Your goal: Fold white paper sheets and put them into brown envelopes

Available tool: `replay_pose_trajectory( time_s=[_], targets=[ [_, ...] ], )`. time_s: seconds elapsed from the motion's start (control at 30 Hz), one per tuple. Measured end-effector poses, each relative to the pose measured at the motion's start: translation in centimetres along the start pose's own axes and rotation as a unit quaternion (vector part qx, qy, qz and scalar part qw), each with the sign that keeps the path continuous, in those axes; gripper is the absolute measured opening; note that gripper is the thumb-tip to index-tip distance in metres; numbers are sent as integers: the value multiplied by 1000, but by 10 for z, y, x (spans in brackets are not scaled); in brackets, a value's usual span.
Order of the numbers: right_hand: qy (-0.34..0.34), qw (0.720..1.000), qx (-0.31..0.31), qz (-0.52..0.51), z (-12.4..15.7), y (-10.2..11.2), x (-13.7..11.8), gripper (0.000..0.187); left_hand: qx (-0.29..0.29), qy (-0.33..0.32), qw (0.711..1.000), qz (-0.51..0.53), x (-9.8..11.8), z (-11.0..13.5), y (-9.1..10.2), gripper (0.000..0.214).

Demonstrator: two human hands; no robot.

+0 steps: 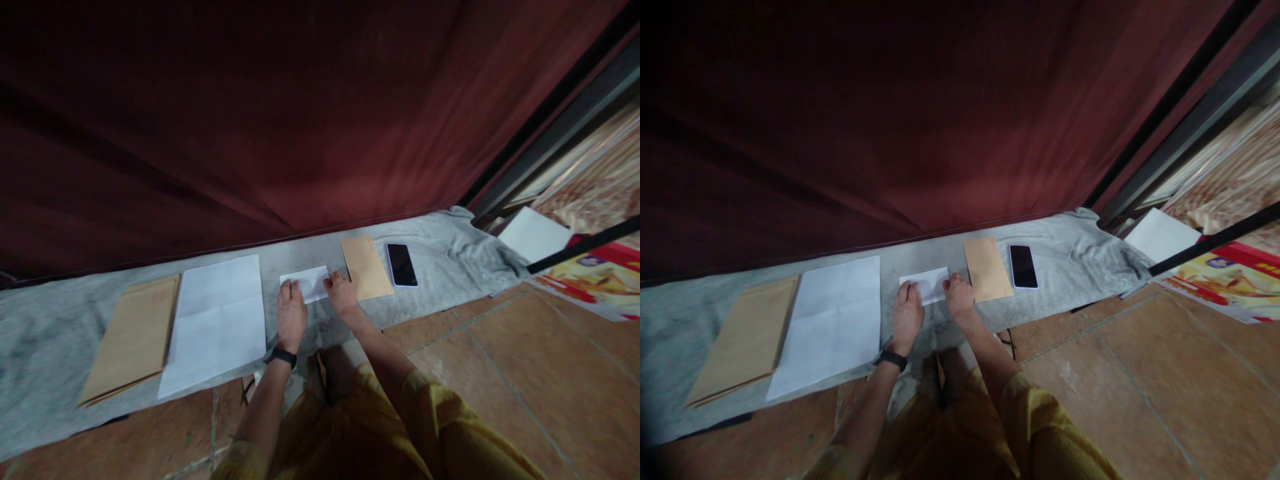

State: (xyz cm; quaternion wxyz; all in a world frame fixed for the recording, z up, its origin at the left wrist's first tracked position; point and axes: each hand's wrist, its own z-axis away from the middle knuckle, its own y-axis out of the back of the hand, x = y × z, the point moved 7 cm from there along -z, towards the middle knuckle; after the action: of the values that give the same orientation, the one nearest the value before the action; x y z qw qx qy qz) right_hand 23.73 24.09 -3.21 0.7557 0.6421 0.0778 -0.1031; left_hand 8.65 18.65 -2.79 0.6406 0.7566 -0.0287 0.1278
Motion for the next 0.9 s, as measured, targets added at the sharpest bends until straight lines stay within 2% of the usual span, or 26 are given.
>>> replay_pose_trajectory(
  time_s=[0.33, 0.67, 0.83, 0.9],
  targets=[
    [6, 1000, -2, 2, 2, 1, -2, 32, 14, 17, 1000, -10, 6, 9, -18, 59],
    [15, 1000, 15, -11, 6, 1, -4, 30, 11, 23, 1000, -13, 5, 7, -24, 64],
    [44, 996, 76, -23, 14, 8, -8, 29, 28, 19, 999, -14, 6, 7, -25, 65],
    [82, 990, 112, -38, 21, 10, -15, 31, 36, 19, 999, -12, 5, 8, -25, 65]
  ],
)
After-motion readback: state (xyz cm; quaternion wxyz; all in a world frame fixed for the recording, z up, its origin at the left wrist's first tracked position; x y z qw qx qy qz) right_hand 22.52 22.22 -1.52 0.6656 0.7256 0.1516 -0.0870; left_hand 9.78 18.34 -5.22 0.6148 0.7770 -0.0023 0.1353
